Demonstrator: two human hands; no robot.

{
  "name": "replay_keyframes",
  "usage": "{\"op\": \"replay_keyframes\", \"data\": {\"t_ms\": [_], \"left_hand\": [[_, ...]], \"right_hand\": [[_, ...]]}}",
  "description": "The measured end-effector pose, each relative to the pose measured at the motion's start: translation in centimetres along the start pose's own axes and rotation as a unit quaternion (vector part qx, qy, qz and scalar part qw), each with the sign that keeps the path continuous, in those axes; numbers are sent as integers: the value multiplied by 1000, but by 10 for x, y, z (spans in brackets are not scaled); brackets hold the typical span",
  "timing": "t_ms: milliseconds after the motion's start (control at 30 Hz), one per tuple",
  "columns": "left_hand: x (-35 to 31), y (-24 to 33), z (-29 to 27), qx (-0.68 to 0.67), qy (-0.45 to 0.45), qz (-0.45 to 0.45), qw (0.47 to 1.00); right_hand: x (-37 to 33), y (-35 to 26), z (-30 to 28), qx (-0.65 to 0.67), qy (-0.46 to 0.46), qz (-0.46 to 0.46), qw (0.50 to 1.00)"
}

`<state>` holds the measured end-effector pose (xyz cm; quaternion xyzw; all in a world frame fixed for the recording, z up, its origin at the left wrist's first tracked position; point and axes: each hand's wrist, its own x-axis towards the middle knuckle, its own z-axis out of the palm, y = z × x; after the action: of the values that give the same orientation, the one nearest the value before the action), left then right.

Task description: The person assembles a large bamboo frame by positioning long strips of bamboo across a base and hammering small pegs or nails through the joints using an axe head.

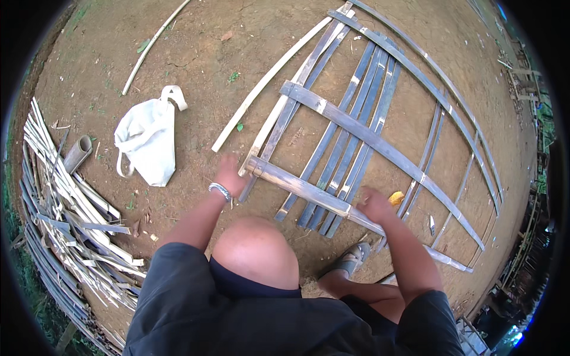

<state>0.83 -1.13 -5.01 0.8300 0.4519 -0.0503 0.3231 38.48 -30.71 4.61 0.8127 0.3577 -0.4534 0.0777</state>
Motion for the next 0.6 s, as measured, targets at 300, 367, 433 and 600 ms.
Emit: {"op": "replay_keyframes", "data": {"t_ms": [300, 367, 433, 600], "left_hand": [[-44, 20, 64, 60, 29, -52, 996], [-43, 10, 73, 46, 43, -59, 996], [-38, 10, 74, 41, 28, -70, 996], [-35, -15, 94, -63, 82, -32, 994]], "right_hand": [[14, -44, 104, -149, 53, -47, 986], [24, -39, 105, -127, 31, -57, 990], [30, -41, 93, -119, 14, -72, 990], [7, -39, 81, -80, 21, -115, 990]]}}
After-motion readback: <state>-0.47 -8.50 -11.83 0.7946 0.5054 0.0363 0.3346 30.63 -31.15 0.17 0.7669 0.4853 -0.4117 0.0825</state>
